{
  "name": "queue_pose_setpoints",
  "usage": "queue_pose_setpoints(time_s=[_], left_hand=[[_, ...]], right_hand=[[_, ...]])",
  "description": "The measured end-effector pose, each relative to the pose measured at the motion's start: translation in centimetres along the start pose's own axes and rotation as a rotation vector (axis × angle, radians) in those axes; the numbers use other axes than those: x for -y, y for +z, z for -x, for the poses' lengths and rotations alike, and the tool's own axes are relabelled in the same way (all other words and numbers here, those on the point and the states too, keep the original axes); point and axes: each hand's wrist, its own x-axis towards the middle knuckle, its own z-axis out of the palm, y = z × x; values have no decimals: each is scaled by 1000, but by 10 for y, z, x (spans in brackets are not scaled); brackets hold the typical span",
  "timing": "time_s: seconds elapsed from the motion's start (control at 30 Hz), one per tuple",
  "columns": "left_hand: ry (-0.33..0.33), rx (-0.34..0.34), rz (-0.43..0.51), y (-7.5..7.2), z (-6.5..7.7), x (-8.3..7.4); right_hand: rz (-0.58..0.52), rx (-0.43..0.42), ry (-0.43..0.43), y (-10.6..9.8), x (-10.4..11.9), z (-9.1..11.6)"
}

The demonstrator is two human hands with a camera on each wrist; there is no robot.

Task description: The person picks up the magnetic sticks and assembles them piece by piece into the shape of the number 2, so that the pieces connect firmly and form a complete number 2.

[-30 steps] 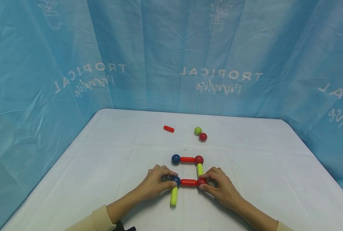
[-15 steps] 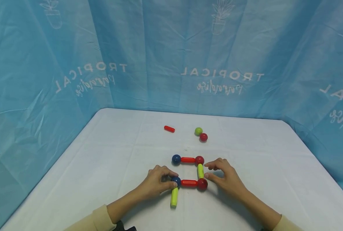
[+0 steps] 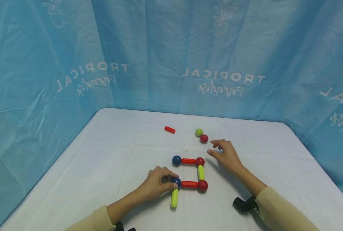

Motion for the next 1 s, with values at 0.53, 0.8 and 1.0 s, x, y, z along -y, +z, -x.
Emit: queue_pose_setpoints(time_s=[0.53, 0.8, 1.0], left_hand=[[12, -2, -5, 1, -1, 1], [5, -3, -5, 1, -1, 0], [7, -8, -10, 1, -1, 0]], right_hand=[[123, -10, 85, 19, -1, -53], [167, 45, 101, 22, -2, -62], [179, 58, 102, 23, 0, -63]])
